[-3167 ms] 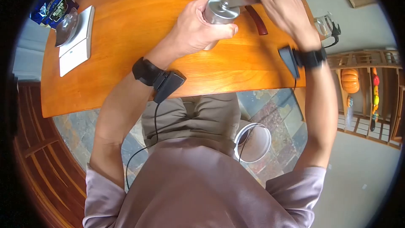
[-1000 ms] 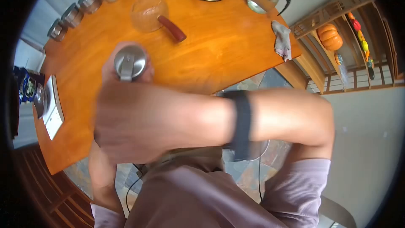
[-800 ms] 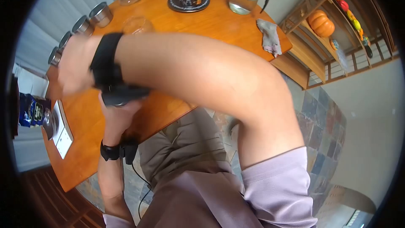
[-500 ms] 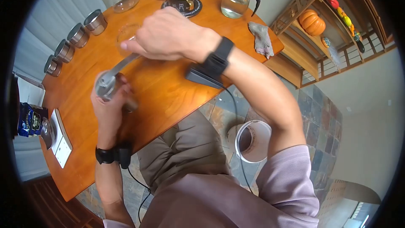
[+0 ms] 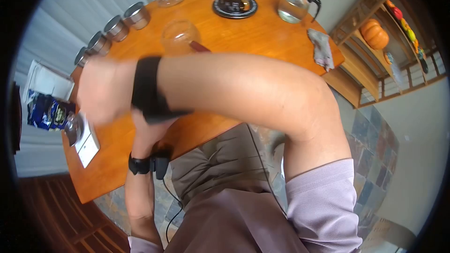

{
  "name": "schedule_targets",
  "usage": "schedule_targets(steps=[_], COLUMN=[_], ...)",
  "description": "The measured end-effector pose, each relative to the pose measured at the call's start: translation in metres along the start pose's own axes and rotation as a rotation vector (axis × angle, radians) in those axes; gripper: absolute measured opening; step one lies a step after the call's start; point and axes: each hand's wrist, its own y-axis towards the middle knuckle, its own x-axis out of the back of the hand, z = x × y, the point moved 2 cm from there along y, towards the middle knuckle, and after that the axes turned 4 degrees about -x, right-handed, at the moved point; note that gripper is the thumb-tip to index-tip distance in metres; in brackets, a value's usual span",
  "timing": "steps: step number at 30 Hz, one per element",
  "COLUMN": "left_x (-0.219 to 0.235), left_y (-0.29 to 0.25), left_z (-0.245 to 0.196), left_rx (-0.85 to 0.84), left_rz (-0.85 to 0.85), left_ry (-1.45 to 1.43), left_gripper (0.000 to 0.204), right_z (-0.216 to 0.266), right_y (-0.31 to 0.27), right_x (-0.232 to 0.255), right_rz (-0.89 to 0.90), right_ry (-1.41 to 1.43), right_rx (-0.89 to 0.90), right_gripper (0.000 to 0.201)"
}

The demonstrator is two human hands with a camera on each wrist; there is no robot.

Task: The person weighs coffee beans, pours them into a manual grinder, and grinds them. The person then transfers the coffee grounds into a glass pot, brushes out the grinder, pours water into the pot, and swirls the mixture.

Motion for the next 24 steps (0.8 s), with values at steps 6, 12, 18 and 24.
schedule_targets(steps=[6, 12, 18, 24], left_x=[0.01, 0.013, 0.009, 0.004], left_y=[0.01, 0.003, 0.007, 0.004], left_z=[0.0, 0.012, 0.014, -0.002], left_rx=[0.345, 0.501, 0.329, 0.218], left_rz=[-0.153, -0.074, -0.109, -0.027], left_ry=[-0.621, -0.57, -0.478, -0.353], left_gripper=[0.03, 0.033, 0.033, 0.028], right_z=[-0.085, -0.036, 0.055, 0.081], right_y=[-0.067, -0.143, -0.124, -0.022], right_x=[-0.01, 0.031, 0.049, -0.002], right_rz=[0.215, 0.099, 0.192, 0.097], right_ry=[-0.111, -0.208, 0.037, 0.047], right_rx=[-0.444, -0.445, -0.259, -0.068], right_gripper=[0.057, 0.066, 0.057, 0.031])
